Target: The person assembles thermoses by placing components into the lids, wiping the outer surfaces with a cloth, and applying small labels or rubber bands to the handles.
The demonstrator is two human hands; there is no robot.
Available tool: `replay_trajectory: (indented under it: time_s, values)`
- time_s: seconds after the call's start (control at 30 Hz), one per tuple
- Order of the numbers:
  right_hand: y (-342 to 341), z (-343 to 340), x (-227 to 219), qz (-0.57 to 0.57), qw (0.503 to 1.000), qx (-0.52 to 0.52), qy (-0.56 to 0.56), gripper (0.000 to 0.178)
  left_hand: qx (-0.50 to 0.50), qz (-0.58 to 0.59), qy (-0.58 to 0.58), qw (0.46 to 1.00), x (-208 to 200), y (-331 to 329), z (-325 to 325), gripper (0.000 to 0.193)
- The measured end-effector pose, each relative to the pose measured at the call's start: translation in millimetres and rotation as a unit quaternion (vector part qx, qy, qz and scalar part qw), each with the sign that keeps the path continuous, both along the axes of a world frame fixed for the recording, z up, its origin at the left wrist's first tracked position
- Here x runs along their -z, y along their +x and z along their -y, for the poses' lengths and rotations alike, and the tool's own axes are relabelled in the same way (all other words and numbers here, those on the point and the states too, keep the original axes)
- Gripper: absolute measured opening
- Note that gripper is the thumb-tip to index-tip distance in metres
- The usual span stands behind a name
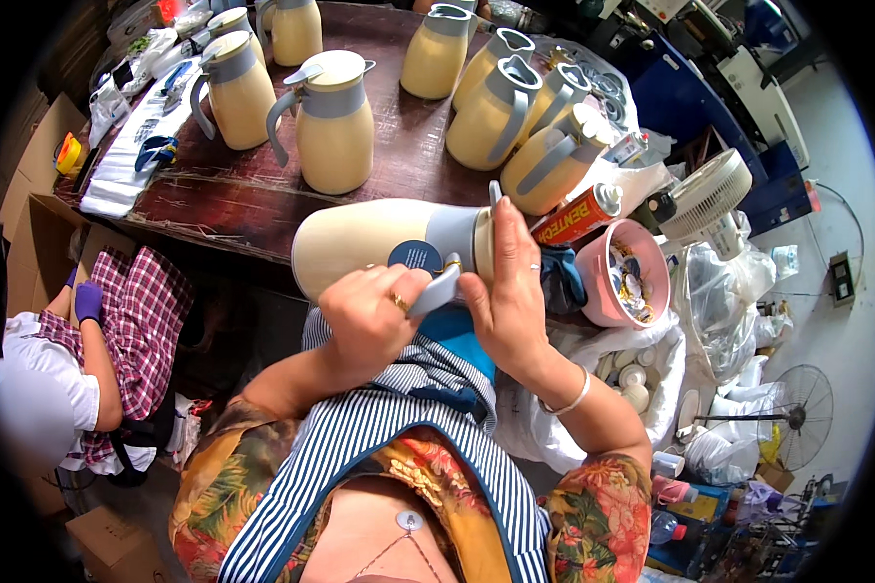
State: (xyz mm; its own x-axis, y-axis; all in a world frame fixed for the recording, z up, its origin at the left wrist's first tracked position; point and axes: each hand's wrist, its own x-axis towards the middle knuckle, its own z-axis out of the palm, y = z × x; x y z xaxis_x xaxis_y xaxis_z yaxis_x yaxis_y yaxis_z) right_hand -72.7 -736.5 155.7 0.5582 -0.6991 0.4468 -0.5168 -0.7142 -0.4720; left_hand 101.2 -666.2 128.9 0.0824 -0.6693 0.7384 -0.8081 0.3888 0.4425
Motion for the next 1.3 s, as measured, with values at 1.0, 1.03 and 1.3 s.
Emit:
replay_trajectory:
  time_s: [1.0, 1.03, 1.3]
  values:
    - [8.2, 20.9, -34.9, -0.042, 0.971, -0.218, -0.082, 0.033, 0.145, -0.222, 0.210, 0.941, -24.1, 41.3, 17.9, 0.027]
    - [20.4, 32.8, -28.5, -0.026, 0.981, -0.174, -0.087, 0.036, 0.070, -0.184, 0.148, 0.969, -18.0, 22.7, 2.4, 0.028]
    - [5.9, 100.3, 44.3, 0.445, 0.837, 0.151, 0.281, 0.064, -0.247, -0.246, -0.072, 0.934, 22.8, 99.7, 26.8, 0.030]
